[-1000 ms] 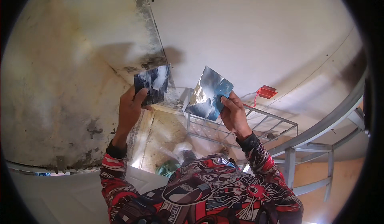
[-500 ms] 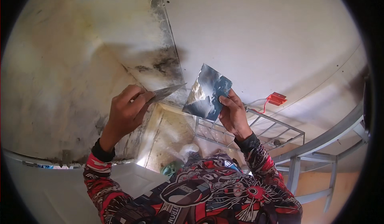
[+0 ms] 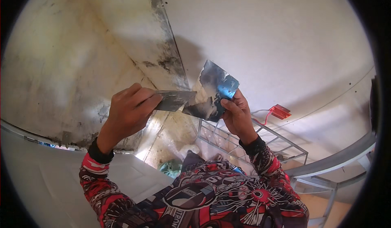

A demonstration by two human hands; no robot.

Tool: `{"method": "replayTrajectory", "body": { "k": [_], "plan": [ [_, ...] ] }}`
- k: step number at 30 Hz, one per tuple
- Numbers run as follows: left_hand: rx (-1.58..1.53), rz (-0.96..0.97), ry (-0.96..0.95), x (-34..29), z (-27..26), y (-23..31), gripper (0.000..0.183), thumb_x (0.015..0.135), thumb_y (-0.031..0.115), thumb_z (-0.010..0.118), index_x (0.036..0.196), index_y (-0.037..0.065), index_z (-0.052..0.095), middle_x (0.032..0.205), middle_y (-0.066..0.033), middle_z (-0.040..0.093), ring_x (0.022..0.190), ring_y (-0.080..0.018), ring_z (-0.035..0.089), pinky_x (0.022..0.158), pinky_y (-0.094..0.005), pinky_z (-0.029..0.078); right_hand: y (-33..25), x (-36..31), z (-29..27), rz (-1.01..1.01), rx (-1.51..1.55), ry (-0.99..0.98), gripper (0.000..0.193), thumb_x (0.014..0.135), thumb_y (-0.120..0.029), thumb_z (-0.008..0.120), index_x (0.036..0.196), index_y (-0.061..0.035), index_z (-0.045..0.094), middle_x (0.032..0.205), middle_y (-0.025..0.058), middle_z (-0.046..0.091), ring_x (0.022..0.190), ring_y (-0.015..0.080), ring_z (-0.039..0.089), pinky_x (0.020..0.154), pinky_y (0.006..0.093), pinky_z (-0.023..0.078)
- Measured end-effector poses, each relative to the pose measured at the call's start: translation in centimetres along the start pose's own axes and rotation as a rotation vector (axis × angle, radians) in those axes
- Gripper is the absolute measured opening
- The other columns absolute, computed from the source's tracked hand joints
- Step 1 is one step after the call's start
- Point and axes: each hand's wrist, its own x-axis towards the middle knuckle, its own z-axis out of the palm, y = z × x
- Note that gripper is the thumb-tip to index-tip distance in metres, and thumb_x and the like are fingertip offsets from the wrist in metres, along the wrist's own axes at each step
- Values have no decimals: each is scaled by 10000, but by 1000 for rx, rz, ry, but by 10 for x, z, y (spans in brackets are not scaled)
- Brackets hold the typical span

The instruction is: The person scrapes wall putty between two putty knives and applies it along the top edge of a drywall panel using a putty knife.

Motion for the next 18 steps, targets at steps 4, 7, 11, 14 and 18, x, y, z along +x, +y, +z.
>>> {"method": "replayTrajectory", "body": {
  "k": [4, 7, 11, 14, 18],
  "plan": [
    [17, -31, -66, 9, 5, 3, 329, 637, -6, 730, 959, 44, 682, 889, -60, 638, 706, -250, 600, 558, -358, 490, -8, 5, -2, 27, -75, 33, 454, 937, 57, 503, 1381, -30, 464, 1215, 95, 631, 1057, 173, 660, 878, 354, 598],
    [77, -4, -26, 18, 11, -8, 315, 636, 0, 728, 946, 43, 687, 897, -56, 639, 692, -243, 589, 551, -354, 484, -7, 18, -13, 36, -194, -1, 471, 936, 56, 504, 1397, -25, 462, 1197, 76, 633, 1027, 145, 651, 843, 308, 580],
    [161, 47, 58, 39, -4, -17, 329, 623, 2, 729, 948, 34, 685, 906, -56, 636, 689, -244, 586, 547, -345, 477, -24, 22, 5, -68, -527, -45, 389, 948, -35, 566, 1336, -51, 541, 1062, -30, 621, 832, 33, 546, 700, 214, 464],
    [263, 88, 165, 55, -20, -36, 310, 646, -2, 725, 952, 28, 682, 893, -69, 630, 703, -253, 594, 553, -341, 476, -24, 28, 12, -34, -643, -71, 398, 941, -25, 573, 1338, -42, 544, 1125, -20, 609, 989, 53, 527, 858, 239, 452],
    [257, 165, 487, 96, -62, -105, 216, 764, 8, 710, 976, 14, 668, 860, -105, 629, 725, -291, 607, 596, -370, 492, 1, 41, 10, 1, -284, 46, 451, 906, 37, 534, 1351, -37, 519, 1070, -7, 604, 887, 83, 560, 756, 237, 466]
  ]
}}
